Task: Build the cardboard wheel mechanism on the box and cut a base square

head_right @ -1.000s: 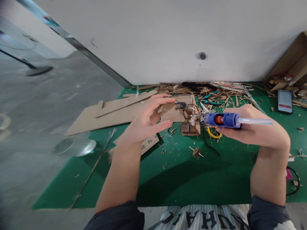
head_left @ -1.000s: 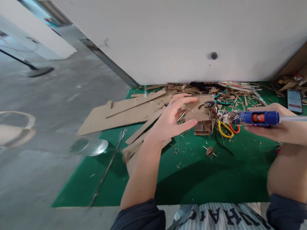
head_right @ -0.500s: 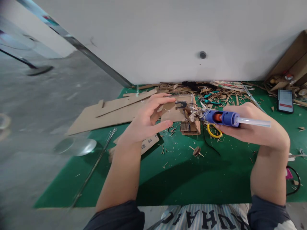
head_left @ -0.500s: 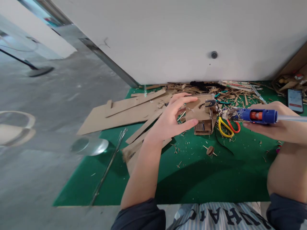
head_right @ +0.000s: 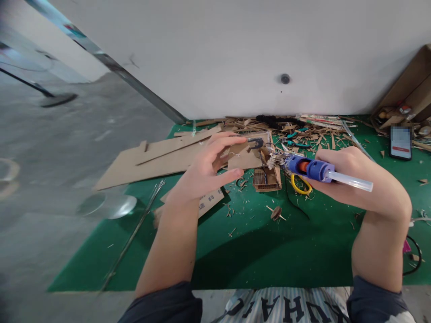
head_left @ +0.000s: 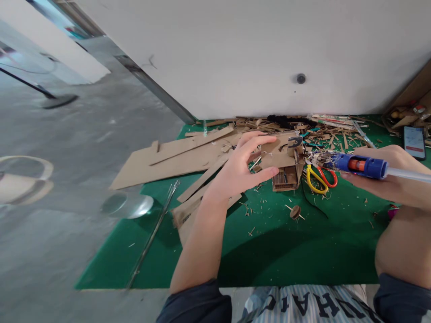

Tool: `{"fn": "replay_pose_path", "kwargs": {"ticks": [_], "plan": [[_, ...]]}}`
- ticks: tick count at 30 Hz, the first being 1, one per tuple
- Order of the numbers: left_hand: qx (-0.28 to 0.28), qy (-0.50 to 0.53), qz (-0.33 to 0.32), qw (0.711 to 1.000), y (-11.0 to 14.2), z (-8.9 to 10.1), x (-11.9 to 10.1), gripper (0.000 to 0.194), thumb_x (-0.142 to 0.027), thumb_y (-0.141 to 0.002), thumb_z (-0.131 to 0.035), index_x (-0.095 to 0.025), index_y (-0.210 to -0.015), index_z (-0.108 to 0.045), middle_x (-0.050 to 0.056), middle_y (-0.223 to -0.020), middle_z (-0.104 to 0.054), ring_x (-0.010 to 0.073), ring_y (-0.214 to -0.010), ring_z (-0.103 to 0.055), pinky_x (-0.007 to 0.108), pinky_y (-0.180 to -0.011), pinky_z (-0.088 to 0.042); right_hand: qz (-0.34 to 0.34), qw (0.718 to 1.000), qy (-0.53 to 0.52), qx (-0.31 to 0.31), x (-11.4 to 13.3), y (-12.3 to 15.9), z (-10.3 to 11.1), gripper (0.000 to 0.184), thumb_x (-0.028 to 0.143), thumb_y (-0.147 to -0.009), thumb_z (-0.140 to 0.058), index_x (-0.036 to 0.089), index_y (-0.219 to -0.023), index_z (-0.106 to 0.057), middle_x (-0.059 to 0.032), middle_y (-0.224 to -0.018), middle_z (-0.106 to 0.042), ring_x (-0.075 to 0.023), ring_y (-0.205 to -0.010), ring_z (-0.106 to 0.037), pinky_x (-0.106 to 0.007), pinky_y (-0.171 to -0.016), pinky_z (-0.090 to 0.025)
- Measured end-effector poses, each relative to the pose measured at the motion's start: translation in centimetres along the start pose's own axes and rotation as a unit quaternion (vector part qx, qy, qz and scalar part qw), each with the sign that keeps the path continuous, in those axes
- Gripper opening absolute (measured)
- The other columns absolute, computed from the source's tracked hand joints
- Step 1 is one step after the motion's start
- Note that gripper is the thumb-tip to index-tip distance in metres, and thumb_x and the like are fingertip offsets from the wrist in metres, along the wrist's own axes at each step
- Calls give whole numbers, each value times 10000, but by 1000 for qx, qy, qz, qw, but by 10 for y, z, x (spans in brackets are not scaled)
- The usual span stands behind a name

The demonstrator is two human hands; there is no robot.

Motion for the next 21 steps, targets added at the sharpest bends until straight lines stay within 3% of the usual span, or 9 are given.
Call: {"fn": "replay_pose_path", "kwargs": {"ticks": [9, 21], "plan": [[5, -4, 7, 1000, 1, 0, 1, 641, -665, -862, -687, -320, -1387, -558, 106, -1508, -439, 319, -1446, -453, 429, -1126, -503, -10, 1000, -15, -4, -1, -2, -1, 424, 603, -930, -597, 240, -715, -560, 29, -560, -550, -122, -484, -442, -292, -503, -302], [4, 2, 23, 1000, 0, -1, 3, 658, -675, -843, -703, -338, -1391, -562, 97, -1518, -425, 319, -1433, -461, 443, -1132, -500, -12, 999, -30, 15, -1, -1, -2, 389, 584, -928, -599, 239, -750, -590, 13, -588, -570, -136, -495, -465, -310, -499, -317]]}}
Point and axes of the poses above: each hand's wrist, its own y-axis away from the middle knuckle, its own z-axis out of the back of the hand, x = y × z, the point moved 4 cm from there along -y, towards the middle knuckle
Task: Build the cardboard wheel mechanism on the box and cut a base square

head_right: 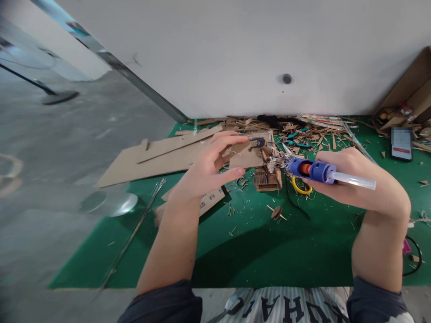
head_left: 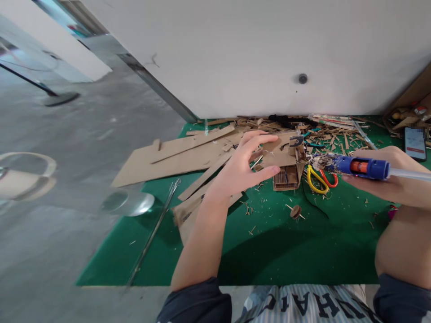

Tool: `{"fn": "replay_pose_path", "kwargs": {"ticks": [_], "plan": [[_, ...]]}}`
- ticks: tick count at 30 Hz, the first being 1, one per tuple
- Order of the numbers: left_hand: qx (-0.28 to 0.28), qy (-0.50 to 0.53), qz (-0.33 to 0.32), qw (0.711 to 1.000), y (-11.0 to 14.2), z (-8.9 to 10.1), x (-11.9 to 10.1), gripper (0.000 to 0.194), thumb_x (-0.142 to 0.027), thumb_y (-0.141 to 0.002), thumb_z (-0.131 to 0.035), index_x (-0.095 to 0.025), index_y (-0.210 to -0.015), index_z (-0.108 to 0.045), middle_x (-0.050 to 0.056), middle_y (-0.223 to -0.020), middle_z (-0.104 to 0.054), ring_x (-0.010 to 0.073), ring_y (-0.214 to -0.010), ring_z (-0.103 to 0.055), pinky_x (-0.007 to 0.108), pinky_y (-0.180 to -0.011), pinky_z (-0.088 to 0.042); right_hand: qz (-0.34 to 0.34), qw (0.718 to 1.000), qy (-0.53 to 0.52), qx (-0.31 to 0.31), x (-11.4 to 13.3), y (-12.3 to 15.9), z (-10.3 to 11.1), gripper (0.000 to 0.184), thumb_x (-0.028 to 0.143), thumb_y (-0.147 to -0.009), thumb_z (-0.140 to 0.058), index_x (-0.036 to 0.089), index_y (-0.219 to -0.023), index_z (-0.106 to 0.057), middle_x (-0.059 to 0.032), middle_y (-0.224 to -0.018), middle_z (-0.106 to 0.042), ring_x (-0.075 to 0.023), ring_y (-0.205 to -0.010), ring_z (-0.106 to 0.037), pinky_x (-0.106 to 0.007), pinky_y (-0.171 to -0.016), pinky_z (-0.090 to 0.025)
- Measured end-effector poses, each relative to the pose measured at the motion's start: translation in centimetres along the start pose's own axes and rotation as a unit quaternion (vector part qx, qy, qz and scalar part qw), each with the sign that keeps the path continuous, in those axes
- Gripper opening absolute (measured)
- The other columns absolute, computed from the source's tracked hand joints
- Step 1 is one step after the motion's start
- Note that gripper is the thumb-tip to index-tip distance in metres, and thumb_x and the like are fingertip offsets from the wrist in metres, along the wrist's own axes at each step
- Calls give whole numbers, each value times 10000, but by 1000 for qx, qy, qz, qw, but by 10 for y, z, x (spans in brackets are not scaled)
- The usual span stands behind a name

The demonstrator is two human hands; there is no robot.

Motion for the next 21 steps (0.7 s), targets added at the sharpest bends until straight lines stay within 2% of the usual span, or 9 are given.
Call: {"fn": "replay_pose_path", "kwargs": {"ticks": [5, 10, 16, 21], "plan": [[-2, 3, 0, 1000, 0, 0, 0, 648, -671, -851, -694, -335, -1390, -562, 99, -1528, -418, 314, -1456, -444, 426, -1130, -506, 3, 1000, -1, 14, 1, 0, 1, 365, 573, -933, -597, 240, -785, -625, 9, -595, -580, -142, -501, -469, -309, -502, -318], [1, -8, -5, 1000, 0, 0, 0, 663, -684, -853, -686, -327, -1399, -560, 106, -1535, -422, 319, -1417, -481, 422, -1099, -527, 4, 1000, 1, -14, 2, -1, 3, 353, 526, -932, -626, 234, -739, -584, 29, -564, -552, -119, -481, -436, -293, -507, -329], [10, -7, 0, 1000, 1, -1, 2, 687, -706, -866, -654, -337, -1434, -537, 106, -1566, -377, 322, -1494, -402, 436, -1149, -493, 25, 1000, 6, -17, 3, -3, 2, 254, 462, -926, -649, 232, -820, -635, 45, -583, -571, -104, -476, -445, -276, -515, -338], [8, -7, -4, 1000, 1, -1, 4, 687, -708, -865, -656, -339, -1433, -542, 112, -1557, -377, 323, -1497, -405, 455, -1156, -492, 30, 998, 32, -34, 4, -2, 4, 320, 468, -928, -637, 219, -734, -584, 53, -557, -545, -92, -473, -422, -258, -490, -319]]}}
Point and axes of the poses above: each hand's wrist, its own y-axis away from the middle knuckle, its own z-axis out of the back of the hand, x = y × z, the point moved 4 cm from there along -y, towards the middle knuckle
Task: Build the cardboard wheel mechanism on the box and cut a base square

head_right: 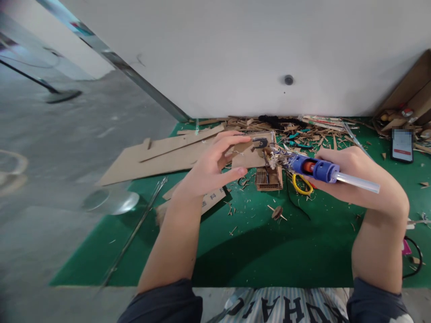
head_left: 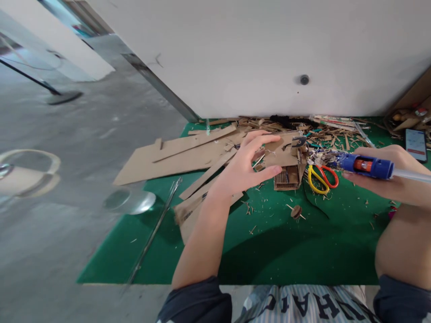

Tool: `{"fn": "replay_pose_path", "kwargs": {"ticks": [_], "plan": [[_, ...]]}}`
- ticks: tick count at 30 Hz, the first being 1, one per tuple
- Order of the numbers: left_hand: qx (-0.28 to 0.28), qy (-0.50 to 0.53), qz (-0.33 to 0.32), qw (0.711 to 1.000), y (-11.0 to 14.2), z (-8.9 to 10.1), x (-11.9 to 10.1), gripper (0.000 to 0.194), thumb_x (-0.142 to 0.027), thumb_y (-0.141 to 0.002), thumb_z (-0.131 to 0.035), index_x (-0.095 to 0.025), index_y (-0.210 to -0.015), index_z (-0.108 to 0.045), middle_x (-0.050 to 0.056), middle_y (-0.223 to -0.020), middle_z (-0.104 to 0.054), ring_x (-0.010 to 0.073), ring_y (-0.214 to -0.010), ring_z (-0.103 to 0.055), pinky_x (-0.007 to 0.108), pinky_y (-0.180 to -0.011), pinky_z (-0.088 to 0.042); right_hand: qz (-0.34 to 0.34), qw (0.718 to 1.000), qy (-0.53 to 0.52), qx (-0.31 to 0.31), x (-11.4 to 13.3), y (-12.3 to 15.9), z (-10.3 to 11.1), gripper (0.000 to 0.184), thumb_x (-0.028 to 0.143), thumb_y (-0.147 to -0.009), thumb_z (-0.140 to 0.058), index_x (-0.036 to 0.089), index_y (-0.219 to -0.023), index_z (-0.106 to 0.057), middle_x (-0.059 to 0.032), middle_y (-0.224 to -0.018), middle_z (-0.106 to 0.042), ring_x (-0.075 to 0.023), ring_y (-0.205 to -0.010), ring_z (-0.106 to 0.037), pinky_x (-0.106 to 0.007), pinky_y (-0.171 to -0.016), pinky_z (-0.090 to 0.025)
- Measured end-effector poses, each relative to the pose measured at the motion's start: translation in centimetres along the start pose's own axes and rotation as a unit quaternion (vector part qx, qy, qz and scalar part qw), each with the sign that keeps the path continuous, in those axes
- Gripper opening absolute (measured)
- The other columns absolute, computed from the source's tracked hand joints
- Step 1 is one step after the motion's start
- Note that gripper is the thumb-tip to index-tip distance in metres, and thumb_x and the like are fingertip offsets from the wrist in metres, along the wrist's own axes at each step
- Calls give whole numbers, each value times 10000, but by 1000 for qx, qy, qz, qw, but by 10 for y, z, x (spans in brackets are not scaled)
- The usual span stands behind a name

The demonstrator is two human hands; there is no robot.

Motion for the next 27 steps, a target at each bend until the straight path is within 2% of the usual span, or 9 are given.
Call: {"fn": "replay_pose_path", "kwargs": {"ticks": [10, 14, 17, 21, 23, 27], "plan": [[-2, 0, -11, 1000, 1, 0, 0, 689, -722, -868, -645, -337, -1431, -544, 112, -1552, -384, 318, -1473, -438, 465, -1167, -492, 39, 998, 15, -42, 8, -1, 3, 349, 443, -913, -629, 221, -664, -527, 73, -506, -488, -74, -422, -397, -228, -430, -318], [0, -4, -19, 1000, 0, 1, 1, 732, -751, -858, -634, -328, -1448, -542, 118, -1558, -379, 333, -1489, -414, 462, -1169, -495, 43, 996, 15, -72, 5, 2, 5, 255, 442, -910, -655, 234, -768, -622, 86, -517, -535, -70, -416, -420, -216, -417, -341], [2, -18, -27, 999, -1, 2, 2, 745, -763, -878, -590, -321, -1475, -534, 123, -1542, -396, 335, -1439, -467, 463, -1153, -511, 49, 993, 1, -103, 3, 7, 9, 177, 431, -906, -691, 257, -880, -672, 86, -589, -607, -68, -455, -476, -204, -452, -387], [-10, -21, -39, 999, 0, 3, -2, 681, -712, -929, -560, -323, -1487, -539, 120, -1457, -451, 299, -1353, -531, 466, -1139, -517, 56, 993, -2, -103, 5, 8, 9, 170, 422, -908, -688, 260, -866, -660, 82, -605, -607, -70, -466, -483, -205, -445, -384], [-22, -15, -33, 999, 0, 2, -3, 626, -675, -940, -578, -327, -1461, -574, 113, -1384, -482, 275, -1301, -554, 450, -1099, -545, 68, 994, 16, -86, 7, 5, 6, 197, 412, -911, -674, 248, -812, -629, 87, -562, -573, -69, -439, -457, -206, -423, -362], [-68, -7, -24, 997, 2, -1, -4, 533, -617, -946, -616, -339, -1400, -635, 102, -1292, -514, 241, -1174, -595, 385, -913, -619, 69, 993, 54, -79, 7, 1, -1, 204, 382, -932, -657, 240, -799, -595, 94, -525, -521, -73, -420, -412, -214, -418, -331]]}}
Point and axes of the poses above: each hand's wrist, its own y-axis away from the middle knuckle, its own z-axis out of the back of the hand, x = y × z, the point moved 4 cm from there along -y, towards the middle knuckle
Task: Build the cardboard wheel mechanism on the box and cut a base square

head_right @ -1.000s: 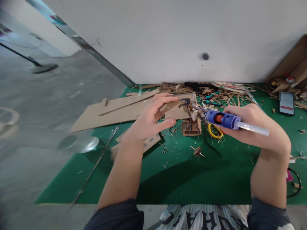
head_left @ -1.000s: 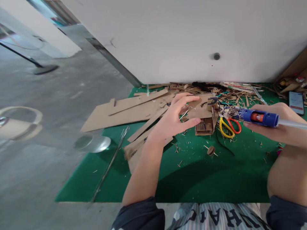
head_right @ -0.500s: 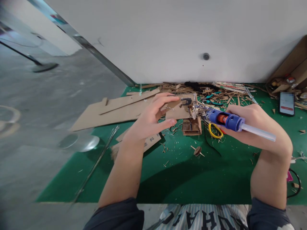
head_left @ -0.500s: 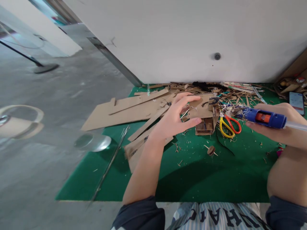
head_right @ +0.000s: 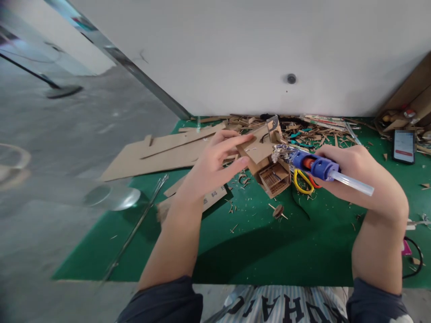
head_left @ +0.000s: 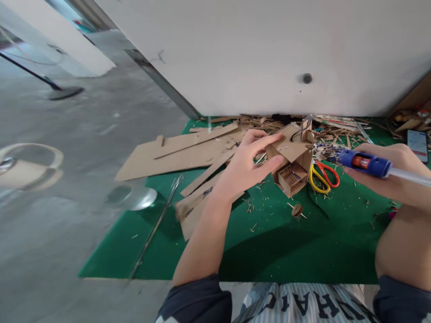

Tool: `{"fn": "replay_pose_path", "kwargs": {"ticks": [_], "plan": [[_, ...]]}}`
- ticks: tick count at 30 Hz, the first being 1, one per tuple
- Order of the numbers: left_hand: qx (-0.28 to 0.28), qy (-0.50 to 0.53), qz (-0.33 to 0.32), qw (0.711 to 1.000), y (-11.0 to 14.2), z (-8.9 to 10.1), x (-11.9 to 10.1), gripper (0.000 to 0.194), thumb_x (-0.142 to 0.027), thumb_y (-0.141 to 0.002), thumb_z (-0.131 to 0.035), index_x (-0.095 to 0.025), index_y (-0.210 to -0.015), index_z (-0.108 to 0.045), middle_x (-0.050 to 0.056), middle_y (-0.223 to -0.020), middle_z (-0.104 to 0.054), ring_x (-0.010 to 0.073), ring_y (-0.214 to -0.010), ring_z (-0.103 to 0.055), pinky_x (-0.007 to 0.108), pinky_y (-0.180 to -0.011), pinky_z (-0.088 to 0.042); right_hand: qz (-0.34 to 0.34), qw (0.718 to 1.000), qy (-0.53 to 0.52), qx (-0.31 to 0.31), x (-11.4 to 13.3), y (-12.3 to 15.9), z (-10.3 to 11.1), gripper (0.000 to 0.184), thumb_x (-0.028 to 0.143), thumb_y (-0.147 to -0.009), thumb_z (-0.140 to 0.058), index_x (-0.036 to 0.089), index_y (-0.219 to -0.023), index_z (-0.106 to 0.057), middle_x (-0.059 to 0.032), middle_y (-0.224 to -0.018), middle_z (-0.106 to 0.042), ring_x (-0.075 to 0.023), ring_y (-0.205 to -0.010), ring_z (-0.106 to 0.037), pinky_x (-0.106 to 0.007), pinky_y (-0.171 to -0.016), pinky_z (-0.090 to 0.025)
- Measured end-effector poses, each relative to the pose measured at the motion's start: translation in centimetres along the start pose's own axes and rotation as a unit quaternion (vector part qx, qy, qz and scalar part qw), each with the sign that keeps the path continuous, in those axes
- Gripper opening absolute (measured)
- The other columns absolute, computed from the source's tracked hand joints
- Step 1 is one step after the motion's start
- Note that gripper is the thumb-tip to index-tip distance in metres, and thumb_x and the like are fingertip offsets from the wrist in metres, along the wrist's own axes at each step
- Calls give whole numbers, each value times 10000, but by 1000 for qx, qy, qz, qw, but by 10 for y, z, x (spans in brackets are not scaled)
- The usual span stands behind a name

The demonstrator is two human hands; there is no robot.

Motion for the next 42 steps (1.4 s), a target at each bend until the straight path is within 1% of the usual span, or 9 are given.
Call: {"fn": "replay_pose_path", "kwargs": {"ticks": [4, 7, 11, 17, 23, 28, 35, 38, 42], "plan": [[-29, -9, -19, 999, 1, -1, 0, 469, -572, -967, -612, -323, -1359, -672, 98, -1234, -539, 211, -1058, -623, 393, -872, -618, -10, 999, 32, -18, -5, 1, -2, 250, 359, -944, -641, 238, -753, -532, 89, -534, -488, -77, -423, -388, -225, -434, -315], [-32, -17, -26, 999, 1, -2, -2, 432, -549, -977, -607, -336, -1346, -681, 85, -1198, -547, 193, -1002, -628, 407, -876, -616, -19, 999, 31, -30, -9, 0, -3, 283, 412, -945, -629, 236, -747, -531, 79, -534, -495, -90, -436, -397, -233, -448, -325], [-36, -42, -35, 998, 2, -2, -5, 421, -533, -985, -600, -325, -1342, -680, 86, -1204, -552, 215, -1061, -624, 417, -895, -611, -41, 998, 32, -29, -14, -3, -6, 311, 484, -946, -610, 234, -770, -551, 60, -543, -514, -112, -462, -387, -257, -470, -320], [-32, -47, -36, 998, 0, -4, -7, 444, -525, -994, -587, -280, -1354, -667, 100, -1188, -555, 229, -1084, -613, 407, -916, -589, -61, 998, 15, -2, -16, -5, -9, 316, 484, -944, -608, 216, -781, -571, 38, -564, -547, -117, -489, -406, -271, -507, -316], [-22, -47, -17, 999, 1, -5, -7, 416, -533, -989, -594, -326, -1344, -659, 83, -1190, -551, 192, -965, -605, 324, -719, -580, -62, 998, 0, 7, -16, -4, -10, 384, 533, -943, -582, 191, -772, -614, 31, -561, -549, -115, -487, -408, -278, -512, -299], [-13, -42, -5, 999, 1, -5, -8, 435, -541, -988, -593, -317, -1356, -654, 92, -1193, -554, 199, -972, -602, 285, -634, -545, -61, 998, -2, 18, -16, -3, -11, 382, 521, -950, -585, 190, -762, -610, 29, -572, -557, -111, -495, -425, -273, -514, -309], [-24, -44, -18, 999, 1, -5, -8, 405, -463, -984, -627, -295, -1351, -658, 83, -1184, -552, 197, -1013, -606, 355, -818, -582, -56, 998, 25, -9, -16, -2, -8, 306, 445, -928, -637, 198, -753, -595, 47, -557, -520, -100, -490, -378, -258, -499, -310], [-24, -41, -16, 999, 1, -5, -8, 402, -470, -985, -622, -303, -1348, -659, 83, -1192, -550, 196, -1010, -601, 347, -799, -581, -45, 999, 30, -4, -15, -1, -7, 314, 442, -943, -628, 206, -745, -569, 56, -548, -481, -98, -482, -370, -255, -491, -308], [-23, -44, -14, 999, 1, -5, -9, 403, -484, -979, -628, -307, -1339, -664, 84, -1187, -553, 201, -1020, -594, 339, -782, -580, -27, 999, 39, 12, -12, 3, -6, 263, 377, -965, -624, 219, -775, -533, 53, -598, -509, -100, -497, -419, -255, -508, -325]]}}
Point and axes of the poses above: each hand's wrist, its own y-axis away from the middle knuckle, its own z-axis out of the back of the hand, x = y × z, the point moved 4 cm from there along -y, towards the middle knuckle
